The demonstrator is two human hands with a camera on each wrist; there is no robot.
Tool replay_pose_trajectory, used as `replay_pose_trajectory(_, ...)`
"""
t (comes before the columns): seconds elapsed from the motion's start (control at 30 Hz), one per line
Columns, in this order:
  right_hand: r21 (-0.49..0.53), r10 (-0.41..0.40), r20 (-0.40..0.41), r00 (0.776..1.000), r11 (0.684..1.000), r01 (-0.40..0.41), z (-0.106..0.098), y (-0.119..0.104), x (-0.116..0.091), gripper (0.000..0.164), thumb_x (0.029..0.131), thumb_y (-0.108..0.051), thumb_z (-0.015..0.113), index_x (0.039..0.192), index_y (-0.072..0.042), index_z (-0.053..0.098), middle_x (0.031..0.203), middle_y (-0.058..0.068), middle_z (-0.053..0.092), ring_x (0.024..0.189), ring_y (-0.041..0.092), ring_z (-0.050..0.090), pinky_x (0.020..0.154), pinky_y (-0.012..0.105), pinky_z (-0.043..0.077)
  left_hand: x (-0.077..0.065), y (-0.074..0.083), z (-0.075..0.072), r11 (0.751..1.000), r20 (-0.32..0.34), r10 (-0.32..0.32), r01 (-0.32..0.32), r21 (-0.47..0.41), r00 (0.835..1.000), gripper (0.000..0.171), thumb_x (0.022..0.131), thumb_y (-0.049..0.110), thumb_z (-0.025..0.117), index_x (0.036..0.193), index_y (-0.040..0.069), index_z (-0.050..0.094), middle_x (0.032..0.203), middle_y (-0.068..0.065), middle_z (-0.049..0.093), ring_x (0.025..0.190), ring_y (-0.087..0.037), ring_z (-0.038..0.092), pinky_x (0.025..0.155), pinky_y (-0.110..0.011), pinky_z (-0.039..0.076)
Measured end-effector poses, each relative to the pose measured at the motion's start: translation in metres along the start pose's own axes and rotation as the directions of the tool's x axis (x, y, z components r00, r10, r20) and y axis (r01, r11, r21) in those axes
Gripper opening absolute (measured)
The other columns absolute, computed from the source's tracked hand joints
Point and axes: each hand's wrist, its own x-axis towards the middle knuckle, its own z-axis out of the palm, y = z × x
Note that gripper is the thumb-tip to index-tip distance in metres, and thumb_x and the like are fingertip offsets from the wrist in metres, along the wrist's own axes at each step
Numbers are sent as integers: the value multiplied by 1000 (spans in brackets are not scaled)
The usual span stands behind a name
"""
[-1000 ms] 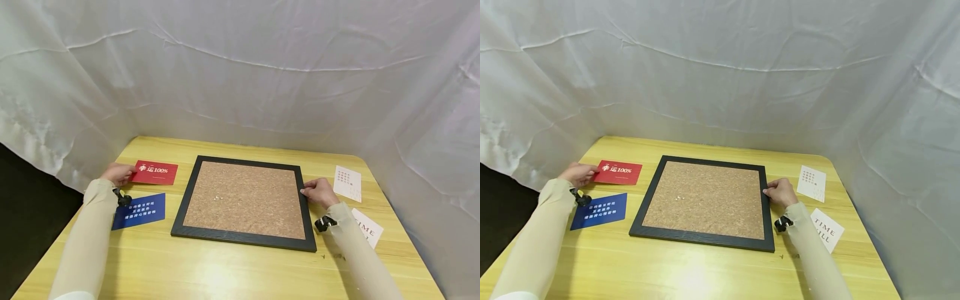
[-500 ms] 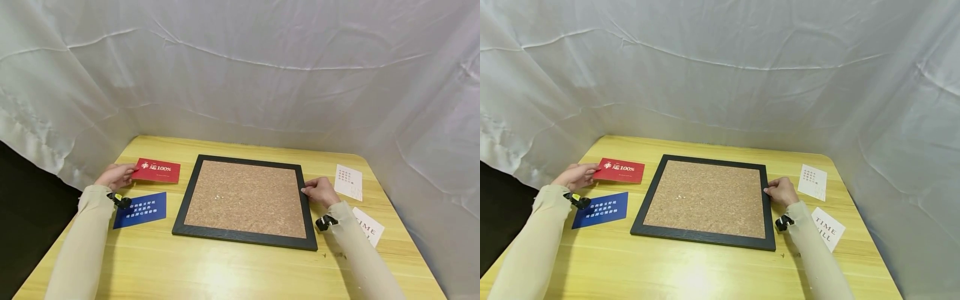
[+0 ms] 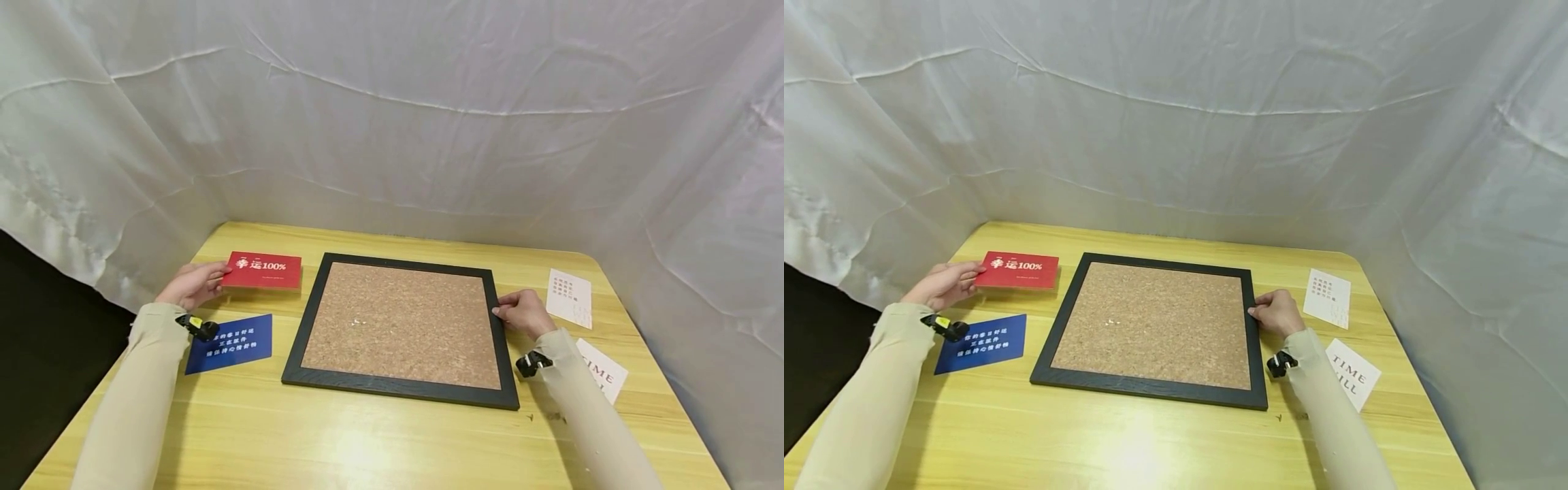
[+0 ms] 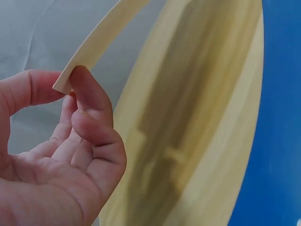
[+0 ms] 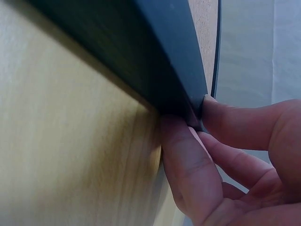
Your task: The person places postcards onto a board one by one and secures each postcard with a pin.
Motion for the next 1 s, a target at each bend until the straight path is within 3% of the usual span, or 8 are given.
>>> replay_pose_trajectory(0.1, 3, -5, 3, 1000, 1000, 5, 0, -1, -1, 40, 99, -7, 66, 131, 17, 61, 125, 36, 67, 92, 21, 73, 83, 38, 64, 1, 3, 5, 1000, 31, 28, -29, 1, 999, 9, 107, 21, 56, 111, 14, 60, 91, 13, 68, 83, -4, 61, 73, -19, 52)
replay_pose_trajectory(0.2, 8, -7, 4, 1000, 1000, 7, 0, -1, -1, 40, 99, -7, 66, 131, 17, 60, 125, 36, 66, 92, 20, 73, 84, 38, 64, 2, 7, 12, 998, 42, 46, -48, 33, 998, 31, 108, 21, 54, 134, 5, 46, 93, 14, 66, 84, -3, 61, 74, -18, 52)
replay_pose_trajectory(0.3, 12, -14, 4, 1000, 1000, 14, -1, -1, -1, 39, 99, -6, 65, 130, 17, 61, 125, 37, 66, 92, 20, 73, 84, 38, 64, 3, 10, 20, 997, 24, 52, -54, 56, 998, 49, 107, 22, 56, 147, 0, 36, 93, 15, 66, 83, -2, 61, 74, -17, 52)
replay_pose_trajectory(0.53, 18, -10, 0, 1000, 1000, 10, 0, 0, 1, 38, 99, -6, 65, 129, 17, 62, 124, 36, 67, 90, 18, 73, 83, 37, 64, 2, 14, 43, 994, 11, 92, -93, 51, 996, 33, 104, 19, 61, 134, 6, 53, 110, 8, 60, 81, -4, 64, 73, -19, 52)
replay_pose_trajectory(0.63, 19, -8, 4, 1000, 1000, 8, 0, 1, 2, 38, 99, -6, 66, 129, 17, 62, 124, 36, 67, 90, 17, 72, 83, 37, 64, 3, 15, 51, 994, 16, 96, -97, 53, 995, 41, 104, 19, 61, 140, 3, 49, 119, 6, 54, 82, -3, 64, 73, -19, 52)
replay_pose_trajectory(0.8, 17, 0, 0, 1000, 1000, 0, 0, 1, 1, 38, 99, -7, 66, 129, 16, 62, 123, 35, 68, 89, 18, 72, 83, 37, 64, 6, 16, 66, 991, 26, 100, -101, 89, 995, 56, 105, 20, 60, 151, -5, 37, 117, 4, 55, 80, -2, 63, 73, -18, 52)
replay_pose_trajectory(1.0, 19, 9, 2, 1000, 1000, -9, 0, 1, 1, 38, 99, -7, 66, 130, 16, 61, 124, 35, 67, 90, 18, 72, 84, 38, 63, 9, 14, 84, 981, 11, 104, -105, 164, 994, 58, 104, 20, 61, 150, -7, 39, 123, -1, 52, 80, -2, 62, 73, -18, 53)
